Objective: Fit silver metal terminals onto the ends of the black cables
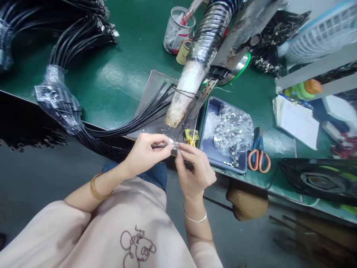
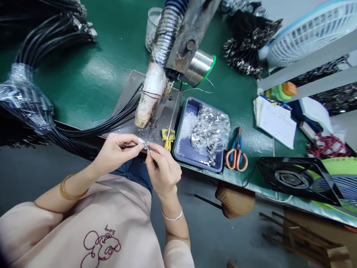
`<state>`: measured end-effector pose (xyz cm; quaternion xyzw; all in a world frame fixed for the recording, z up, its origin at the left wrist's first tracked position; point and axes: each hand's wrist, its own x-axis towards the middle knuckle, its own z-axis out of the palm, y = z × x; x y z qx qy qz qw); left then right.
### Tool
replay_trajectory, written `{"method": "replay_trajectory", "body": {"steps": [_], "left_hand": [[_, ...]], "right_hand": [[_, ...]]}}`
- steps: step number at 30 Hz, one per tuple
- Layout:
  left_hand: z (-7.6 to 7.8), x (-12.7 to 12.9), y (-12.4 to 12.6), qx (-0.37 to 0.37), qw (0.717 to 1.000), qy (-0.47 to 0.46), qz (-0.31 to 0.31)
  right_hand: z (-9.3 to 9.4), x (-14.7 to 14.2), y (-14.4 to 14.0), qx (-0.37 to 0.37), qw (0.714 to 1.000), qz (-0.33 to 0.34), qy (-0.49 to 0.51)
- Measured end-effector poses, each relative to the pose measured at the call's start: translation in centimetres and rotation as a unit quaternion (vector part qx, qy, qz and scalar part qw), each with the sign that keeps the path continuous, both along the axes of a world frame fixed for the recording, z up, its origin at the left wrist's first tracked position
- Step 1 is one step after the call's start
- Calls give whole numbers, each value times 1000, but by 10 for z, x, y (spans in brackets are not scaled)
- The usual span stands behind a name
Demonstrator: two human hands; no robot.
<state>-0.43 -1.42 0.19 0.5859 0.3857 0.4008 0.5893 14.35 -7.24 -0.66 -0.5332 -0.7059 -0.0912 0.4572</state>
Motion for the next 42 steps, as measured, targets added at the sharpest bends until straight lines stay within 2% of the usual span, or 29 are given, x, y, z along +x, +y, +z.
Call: {"method": "replay_trajectory", "body": {"steps": [9,15,26,33,38,40,42], "left_hand": [[6,5,12,-15,1000,-10,7],[6,4,16,-60,998,-26,-6],[12,5,18,-62,998,-13,2],[6,1,15,-70,996,16,-45],[10,0,9,-33,996,44,-63],[10,-1,5,6,993,80,-91],[7,-5,-1,61,980,126,-143]], "right_hand": [[0,-1,11,-17,998,2,61],[0,1,14,-30,995,8,93],[5,0,15,-26,997,5,78],[5,1,6,-59,996,7,73],[7,6,1,-67,994,25,87],[4,15,-8,-83,991,22,102],[-3,27,-21,-97,987,-15,130]]}}
